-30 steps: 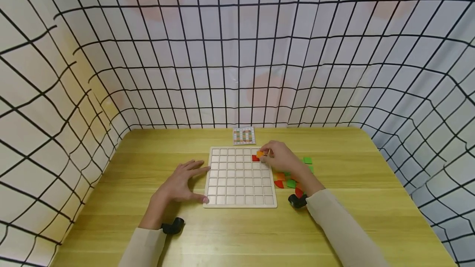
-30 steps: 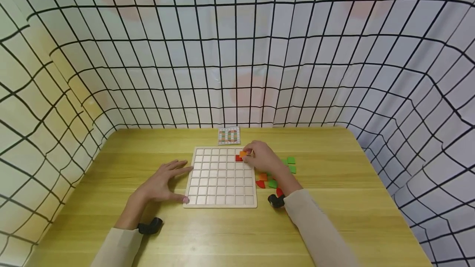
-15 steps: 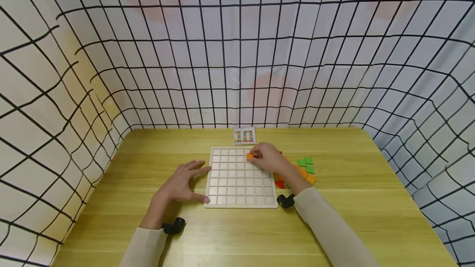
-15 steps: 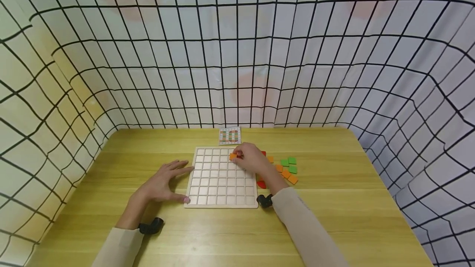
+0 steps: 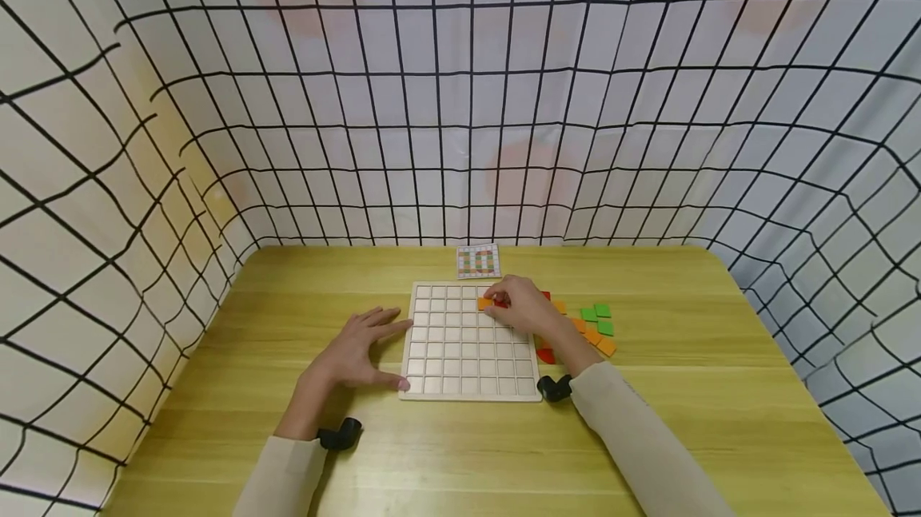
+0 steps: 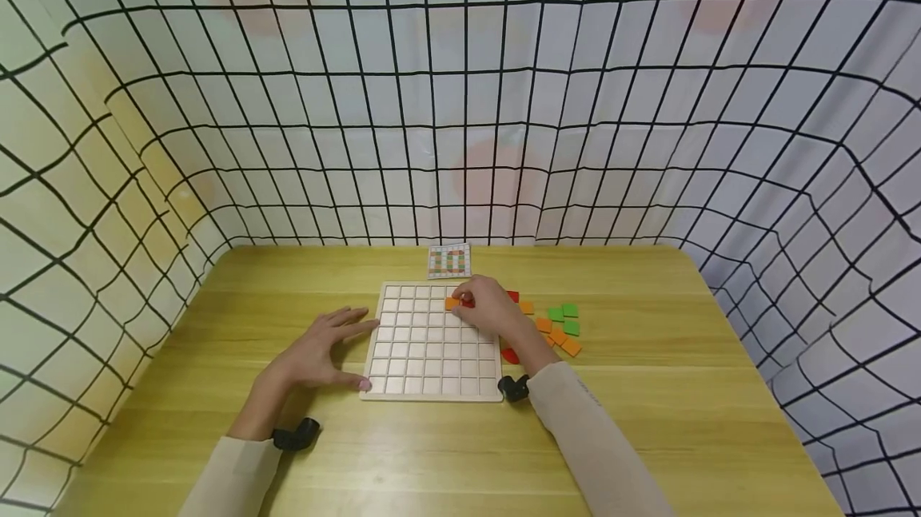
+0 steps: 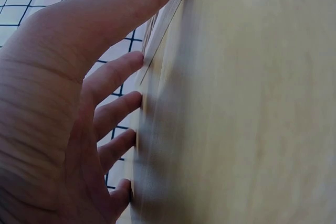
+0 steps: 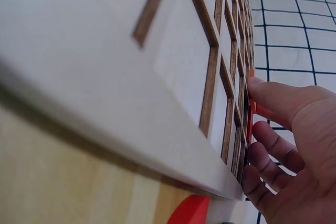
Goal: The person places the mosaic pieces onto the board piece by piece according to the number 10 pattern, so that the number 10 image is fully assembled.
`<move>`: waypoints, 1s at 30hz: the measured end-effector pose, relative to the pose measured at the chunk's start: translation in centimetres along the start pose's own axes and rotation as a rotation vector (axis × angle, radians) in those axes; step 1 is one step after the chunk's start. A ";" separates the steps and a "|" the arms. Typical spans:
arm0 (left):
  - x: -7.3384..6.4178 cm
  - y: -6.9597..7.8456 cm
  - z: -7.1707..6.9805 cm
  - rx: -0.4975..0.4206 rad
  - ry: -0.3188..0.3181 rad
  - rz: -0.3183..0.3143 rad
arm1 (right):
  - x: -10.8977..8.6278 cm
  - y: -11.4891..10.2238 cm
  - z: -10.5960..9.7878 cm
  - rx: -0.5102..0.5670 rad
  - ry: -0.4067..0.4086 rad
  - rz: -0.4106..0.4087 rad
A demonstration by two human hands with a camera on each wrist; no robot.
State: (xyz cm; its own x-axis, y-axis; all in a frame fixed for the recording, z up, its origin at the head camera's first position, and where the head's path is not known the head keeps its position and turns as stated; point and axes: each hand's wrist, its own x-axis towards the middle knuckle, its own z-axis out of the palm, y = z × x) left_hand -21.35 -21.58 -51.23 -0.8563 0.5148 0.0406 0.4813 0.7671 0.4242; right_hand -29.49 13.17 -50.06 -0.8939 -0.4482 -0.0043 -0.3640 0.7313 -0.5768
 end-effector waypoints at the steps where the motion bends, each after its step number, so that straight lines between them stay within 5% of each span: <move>1: 0.0 0.0 0.0 0.003 0.002 0.001 | -0.1 0.0 0.0 -0.003 -0.002 -0.003; 17: 0.1 0.0 0.1 -0.012 -0.008 -0.004 | -0.9 1.6 -1.1 0.072 0.092 -0.014; 30: 0.0 0.1 -0.2 -0.019 -0.021 -0.015 | -2.9 4.8 -3.8 -0.032 0.149 0.050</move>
State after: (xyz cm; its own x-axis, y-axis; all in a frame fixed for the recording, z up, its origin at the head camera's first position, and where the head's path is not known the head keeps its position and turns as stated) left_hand -21.33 -21.59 -51.05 -0.8591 0.5116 0.0158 0.4649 0.7670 0.4422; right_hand -29.61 19.92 -49.73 -0.9391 -0.3314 0.0908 -0.3244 0.7678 -0.5525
